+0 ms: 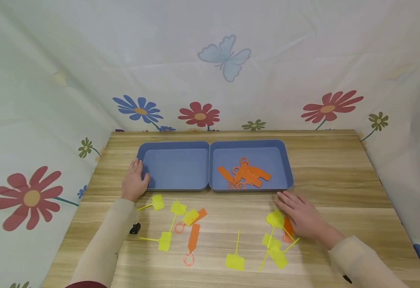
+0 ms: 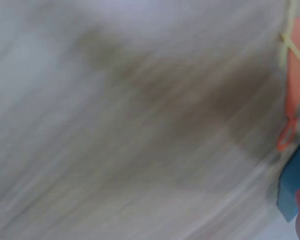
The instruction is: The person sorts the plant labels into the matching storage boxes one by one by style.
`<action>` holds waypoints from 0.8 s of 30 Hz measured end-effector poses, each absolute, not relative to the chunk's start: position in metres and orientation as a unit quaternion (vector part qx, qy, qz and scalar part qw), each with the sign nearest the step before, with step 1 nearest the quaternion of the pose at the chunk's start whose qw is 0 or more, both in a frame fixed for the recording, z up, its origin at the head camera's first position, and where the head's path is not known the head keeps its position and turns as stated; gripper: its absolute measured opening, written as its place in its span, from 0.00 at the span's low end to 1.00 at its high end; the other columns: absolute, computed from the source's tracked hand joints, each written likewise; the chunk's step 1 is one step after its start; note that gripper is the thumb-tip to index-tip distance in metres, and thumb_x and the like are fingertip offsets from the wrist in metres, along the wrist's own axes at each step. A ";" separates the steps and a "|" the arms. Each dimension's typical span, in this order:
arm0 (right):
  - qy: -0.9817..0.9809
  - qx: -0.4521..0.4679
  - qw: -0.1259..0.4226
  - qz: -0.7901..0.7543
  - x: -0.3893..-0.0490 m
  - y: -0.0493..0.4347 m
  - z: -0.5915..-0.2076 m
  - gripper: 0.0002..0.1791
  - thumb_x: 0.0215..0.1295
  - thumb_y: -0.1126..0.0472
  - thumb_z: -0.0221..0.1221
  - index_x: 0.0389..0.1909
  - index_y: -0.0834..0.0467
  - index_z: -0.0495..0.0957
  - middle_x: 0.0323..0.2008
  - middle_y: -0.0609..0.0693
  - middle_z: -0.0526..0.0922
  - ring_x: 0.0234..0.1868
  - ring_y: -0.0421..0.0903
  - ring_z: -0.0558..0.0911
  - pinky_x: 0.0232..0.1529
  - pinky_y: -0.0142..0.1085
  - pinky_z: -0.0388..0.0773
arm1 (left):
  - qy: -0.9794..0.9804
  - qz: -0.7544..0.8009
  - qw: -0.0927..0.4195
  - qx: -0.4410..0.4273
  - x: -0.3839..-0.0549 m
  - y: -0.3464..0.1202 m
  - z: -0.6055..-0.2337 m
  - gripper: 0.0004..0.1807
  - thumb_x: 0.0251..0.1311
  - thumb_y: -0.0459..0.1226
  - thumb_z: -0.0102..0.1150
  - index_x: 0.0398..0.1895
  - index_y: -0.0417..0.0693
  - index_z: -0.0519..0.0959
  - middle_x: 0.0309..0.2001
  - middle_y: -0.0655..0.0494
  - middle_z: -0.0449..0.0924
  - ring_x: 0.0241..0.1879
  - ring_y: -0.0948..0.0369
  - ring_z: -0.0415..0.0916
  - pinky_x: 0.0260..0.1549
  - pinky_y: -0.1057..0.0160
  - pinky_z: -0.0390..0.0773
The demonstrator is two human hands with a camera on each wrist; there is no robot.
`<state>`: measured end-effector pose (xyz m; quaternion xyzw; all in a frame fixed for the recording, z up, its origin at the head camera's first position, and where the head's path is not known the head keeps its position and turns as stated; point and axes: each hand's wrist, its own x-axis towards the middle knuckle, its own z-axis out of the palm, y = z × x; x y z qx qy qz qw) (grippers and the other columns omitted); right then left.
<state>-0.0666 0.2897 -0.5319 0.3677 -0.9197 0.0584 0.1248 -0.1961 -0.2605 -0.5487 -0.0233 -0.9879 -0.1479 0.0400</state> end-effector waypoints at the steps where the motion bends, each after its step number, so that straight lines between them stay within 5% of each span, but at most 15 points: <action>1: -0.921 0.368 0.119 0.053 -0.065 0.291 -0.533 0.26 0.50 0.61 0.56 0.54 0.58 0.72 0.57 0.56 0.70 0.58 0.53 0.67 0.48 0.51 0.66 | -0.988 -0.147 0.039 -0.023 -0.196 -0.260 -0.549 0.34 0.59 0.45 0.40 0.66 0.35 0.51 0.68 0.41 0.45 0.69 0.50 0.40 0.64 0.53 0.50; 13: -0.921 0.375 0.097 0.038 -0.050 0.304 -0.542 0.31 0.39 0.61 0.61 0.52 0.57 0.74 0.56 0.54 0.71 0.58 0.51 0.67 0.47 0.48 0.63 | -0.988 -0.147 0.040 -0.025 -0.197 -0.261 -0.550 0.35 0.59 0.45 0.39 0.65 0.34 0.51 0.68 0.41 0.45 0.68 0.49 0.40 0.64 0.52 0.50; 19: -0.910 0.392 0.122 0.057 -0.047 0.312 -0.543 0.19 0.59 0.51 0.52 0.47 0.55 0.77 0.51 0.54 0.76 0.54 0.51 0.70 0.47 0.45 0.62 | -0.988 -0.149 0.039 -0.024 -0.198 -0.262 -0.551 0.35 0.59 0.45 0.39 0.65 0.34 0.51 0.68 0.42 0.45 0.68 0.49 0.40 0.64 0.52 0.50; 24: -0.905 0.397 0.134 0.073 -0.047 0.314 -0.541 0.26 0.66 0.43 0.39 0.41 0.54 0.81 0.49 0.55 0.77 0.51 0.53 0.71 0.43 0.47 0.65 | -0.987 -0.151 0.040 -0.024 -0.197 -0.261 -0.550 0.35 0.58 0.45 0.40 0.65 0.34 0.51 0.68 0.42 0.45 0.68 0.49 0.41 0.64 0.52 0.51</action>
